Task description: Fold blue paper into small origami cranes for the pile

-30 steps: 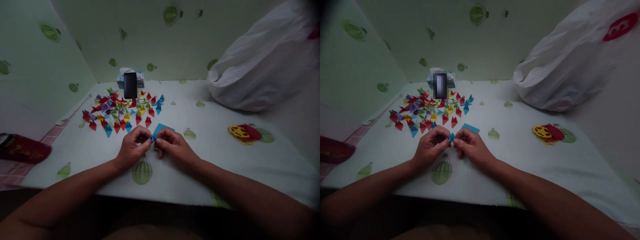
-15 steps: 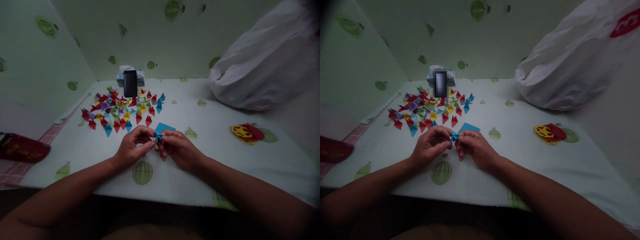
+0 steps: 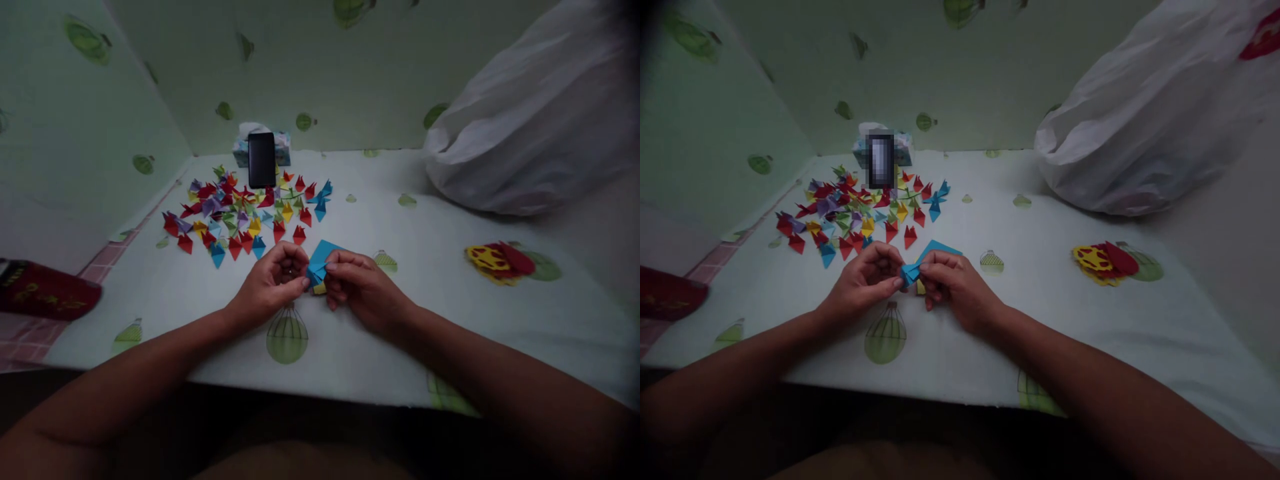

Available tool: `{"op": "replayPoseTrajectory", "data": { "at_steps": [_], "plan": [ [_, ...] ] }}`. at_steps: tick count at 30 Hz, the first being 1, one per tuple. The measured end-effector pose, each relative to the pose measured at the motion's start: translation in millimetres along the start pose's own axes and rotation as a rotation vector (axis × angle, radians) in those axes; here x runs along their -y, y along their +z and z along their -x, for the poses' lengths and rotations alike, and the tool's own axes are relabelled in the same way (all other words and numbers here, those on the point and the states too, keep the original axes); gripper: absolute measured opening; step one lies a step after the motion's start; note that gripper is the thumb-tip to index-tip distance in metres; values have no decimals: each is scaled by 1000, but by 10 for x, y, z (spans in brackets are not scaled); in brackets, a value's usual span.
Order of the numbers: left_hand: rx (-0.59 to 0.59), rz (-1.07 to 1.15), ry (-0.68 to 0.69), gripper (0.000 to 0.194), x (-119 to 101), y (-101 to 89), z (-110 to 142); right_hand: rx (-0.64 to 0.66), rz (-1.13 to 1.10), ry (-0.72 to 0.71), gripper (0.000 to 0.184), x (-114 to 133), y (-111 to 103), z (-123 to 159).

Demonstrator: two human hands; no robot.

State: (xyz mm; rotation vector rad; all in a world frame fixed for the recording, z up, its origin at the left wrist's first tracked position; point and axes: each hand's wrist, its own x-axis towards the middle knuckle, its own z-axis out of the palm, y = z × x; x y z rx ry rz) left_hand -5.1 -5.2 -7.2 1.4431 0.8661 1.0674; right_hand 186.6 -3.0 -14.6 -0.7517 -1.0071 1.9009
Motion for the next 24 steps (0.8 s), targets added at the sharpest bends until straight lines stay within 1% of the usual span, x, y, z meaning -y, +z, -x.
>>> {"op": "replayPoseTrajectory", "data": {
  "at_steps": [2, 6, 10, 13, 16, 19, 24],
  "plan": [
    [16, 17, -15, 28, 20, -8, -6, -11, 22, -16, 21, -3, -4, 3],
    [32, 45, -36, 25, 37, -20, -13, -18, 48, -27, 21, -19, -3, 12],
    [14, 56, -44, 24, 31, -21, -16, -27, 74, -44, 23, -33, 4, 10],
    [5, 72, -76, 26, 27, -22, -18, -26, 105, -69, 26, -44, 5, 3],
    [3, 68, -96, 22, 26, -22, -17, -35, 164, -104, 26, -47, 2, 2],
    [12, 52, -114, 19, 21, -16, -14, -73, 240, -125, 24, -28, 2, 9],
    [-4, -10, -159, 17, 1, 2, -18, -81, 365, -119, 25, 16, 7, 19]
  ]
}}
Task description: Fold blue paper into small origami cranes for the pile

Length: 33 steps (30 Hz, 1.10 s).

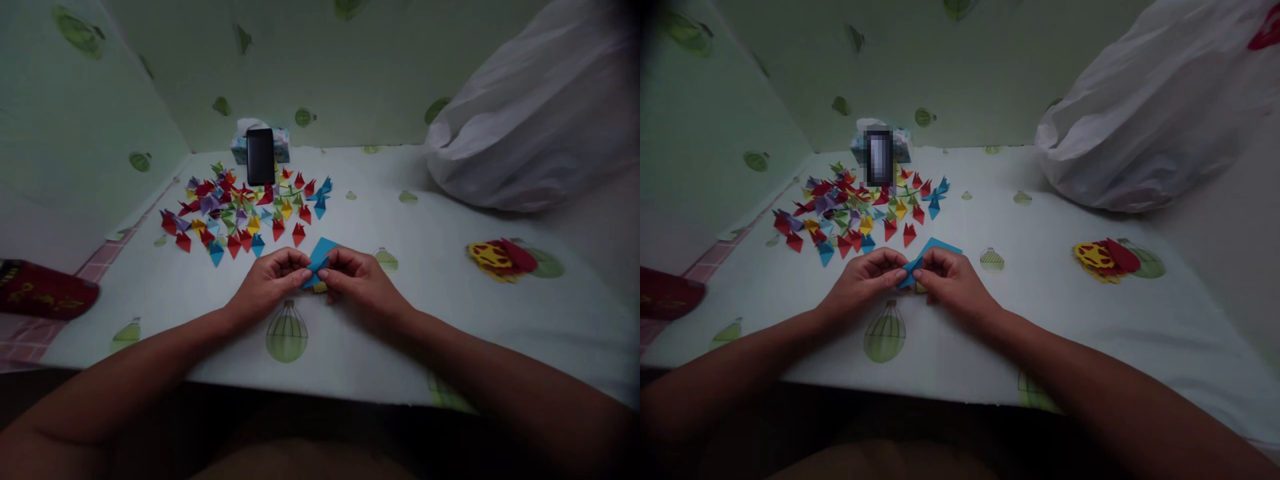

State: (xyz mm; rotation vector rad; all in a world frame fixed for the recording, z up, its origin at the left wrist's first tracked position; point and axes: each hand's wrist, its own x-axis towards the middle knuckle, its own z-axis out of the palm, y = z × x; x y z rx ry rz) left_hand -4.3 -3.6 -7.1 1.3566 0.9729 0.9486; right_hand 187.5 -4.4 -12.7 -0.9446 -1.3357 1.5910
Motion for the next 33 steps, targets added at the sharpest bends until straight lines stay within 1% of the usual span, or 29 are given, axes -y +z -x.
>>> {"op": "replayPoseTrajectory", "data": {
  "at_steps": [7, 12, 15, 18, 20, 25, 28, 30, 33],
  "plan": [
    [-19, -35, -17, 18, -11, 6, 5, 9, 15, 6, 31, -6, -2, 9],
    [-14, -65, 17, 17, -5, 5, 13, 14, 5, -3, 32, -2, 4, 19],
    [-7, -81, 80, 17, 6, 8, 19, 22, -16, 13, 28, -27, -7, 11],
    [-9, -105, 173, 21, 22, 8, 30, 42, -98, 42, 25, -63, -20, -3],
    [-11, -165, 232, 21, 26, 6, 40, 55, -155, 65, 24, -80, -22, -10],
    [-8, -379, 351, 12, -9, -2, 54, 96, -256, 115, 25, -84, -9, -9],
    [-5, -431, 417, 7, -26, -11, 48, 124, -290, 150, 26, -77, 1, -8],
    [1, -436, 445, 4, -27, -16, 43, 141, -294, 163, 27, -74, 6, -8],
    [0, -434, 436, 2, -20, -20, 40, 151, -300, 158, 28, -66, 9, -8]
  ]
}}
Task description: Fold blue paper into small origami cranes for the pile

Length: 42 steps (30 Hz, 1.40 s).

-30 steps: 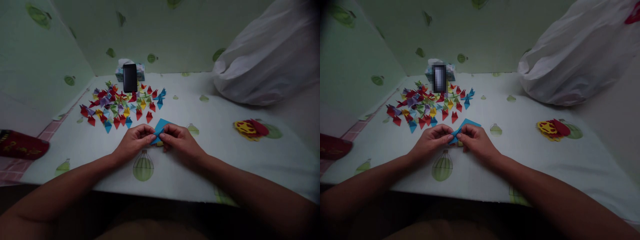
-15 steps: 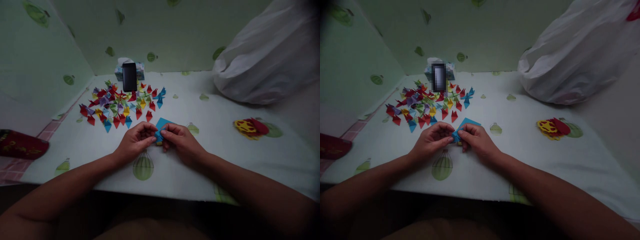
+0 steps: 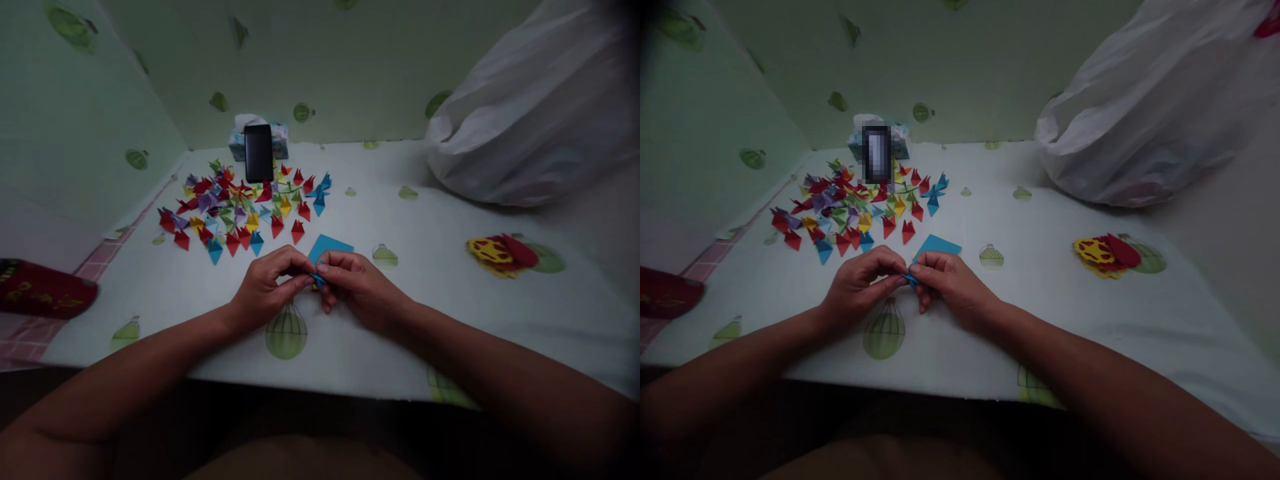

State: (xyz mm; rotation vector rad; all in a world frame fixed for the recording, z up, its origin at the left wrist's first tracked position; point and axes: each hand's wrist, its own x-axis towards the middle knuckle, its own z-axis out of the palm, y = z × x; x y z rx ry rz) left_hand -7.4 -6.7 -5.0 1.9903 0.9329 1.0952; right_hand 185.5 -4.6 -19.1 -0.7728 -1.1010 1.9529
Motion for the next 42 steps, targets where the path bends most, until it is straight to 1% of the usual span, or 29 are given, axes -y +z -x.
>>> {"op": "replayPoseTrajectory", "data": {
  "at_steps": [3, 7, 9, 14, 18, 21, 24, 26, 28, 30, 32, 35, 38, 42],
  "plan": [
    [-31, 43, -61, 5, 5, 8, 4, -24, -5, -25, 24, 14, 3, 6],
    [-115, 158, -141, 8, 15, 19, 2, -51, 1, -73, 14, 16, 1, 11],
    [-134, 231, -195, 11, 23, 19, -4, -52, 42, -104, 15, 5, -4, 6],
    [-75, 433, -364, 19, 60, 21, -14, -63, 199, -169, 20, 15, -3, -7],
    [-56, 545, -408, 20, 89, 45, -5, -106, 350, -209, 16, 56, 14, 16],
    [-60, 575, -380, 22, 78, 61, 1, -135, 490, -285, 13, 60, 17, 36],
    [-48, 541, -325, 27, 38, 73, 8, -202, 691, -437, 12, 46, 20, 51],
    [-35, 486, -290, 32, 8, 82, 18, -233, 823, -541, 15, 37, 31, 60],
    [-30, 405, -255, 33, -15, 90, 34, -232, 926, -630, 18, 31, 51, 74],
    [-39, 323, -218, 32, -28, 95, 50, -223, 995, -675, 19, 28, 73, 89],
    [-44, 272, -186, 30, -32, 96, 62, -229, 1028, -682, 20, 25, 89, 101],
    [-45, 251, -162, 27, -30, 88, 69, -245, 1017, -669, 20, 26, 94, 104],
    [-58, 265, -152, 25, -30, 75, 68, -251, 964, -641, 19, 38, 84, 96],
    [-108, 243, -131, 19, -35, 62, 62, -227, 840, -549, 16, 57, 71, 91]
  ]
}}
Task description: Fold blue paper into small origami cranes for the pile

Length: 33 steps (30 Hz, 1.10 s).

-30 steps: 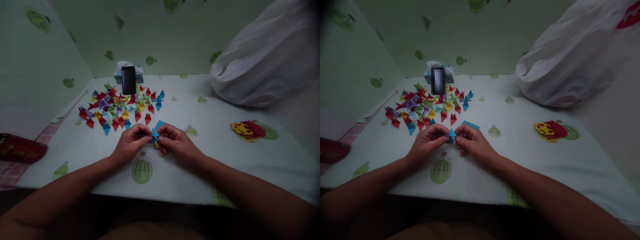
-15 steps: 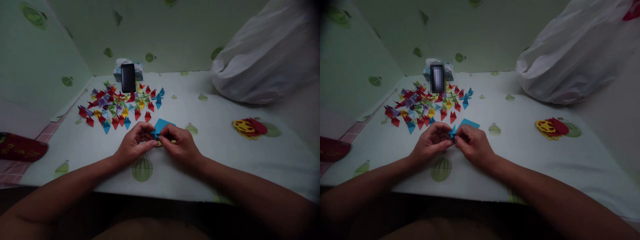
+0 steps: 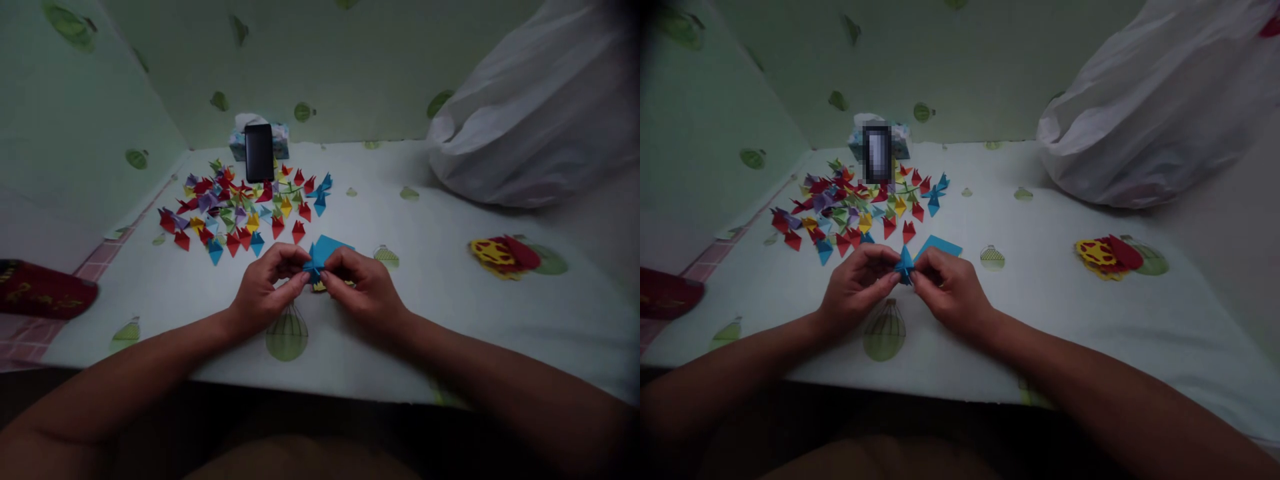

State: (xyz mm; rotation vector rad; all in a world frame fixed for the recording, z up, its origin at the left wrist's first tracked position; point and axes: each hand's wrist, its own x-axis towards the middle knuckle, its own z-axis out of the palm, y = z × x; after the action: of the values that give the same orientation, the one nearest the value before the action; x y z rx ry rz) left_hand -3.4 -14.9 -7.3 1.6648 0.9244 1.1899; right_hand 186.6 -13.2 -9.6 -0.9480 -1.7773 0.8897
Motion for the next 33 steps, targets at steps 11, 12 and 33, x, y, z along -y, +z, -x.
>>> {"op": "replayPoseTrajectory", "data": {
  "at_steps": [11, 12, 33],
  "plan": [
    [-30, -62, -36, 16, -8, 2, -6, 95, -325, 221, 18, -27, 0, -1],
    [-34, -73, -35, 16, -12, 0, -4, 99, -325, 222, 18, -29, 0, -6],
    [-50, -286, 174, 5, 55, -2, -38, -11, 13, -90, 6, -117, 41, 8]
  ]
}}
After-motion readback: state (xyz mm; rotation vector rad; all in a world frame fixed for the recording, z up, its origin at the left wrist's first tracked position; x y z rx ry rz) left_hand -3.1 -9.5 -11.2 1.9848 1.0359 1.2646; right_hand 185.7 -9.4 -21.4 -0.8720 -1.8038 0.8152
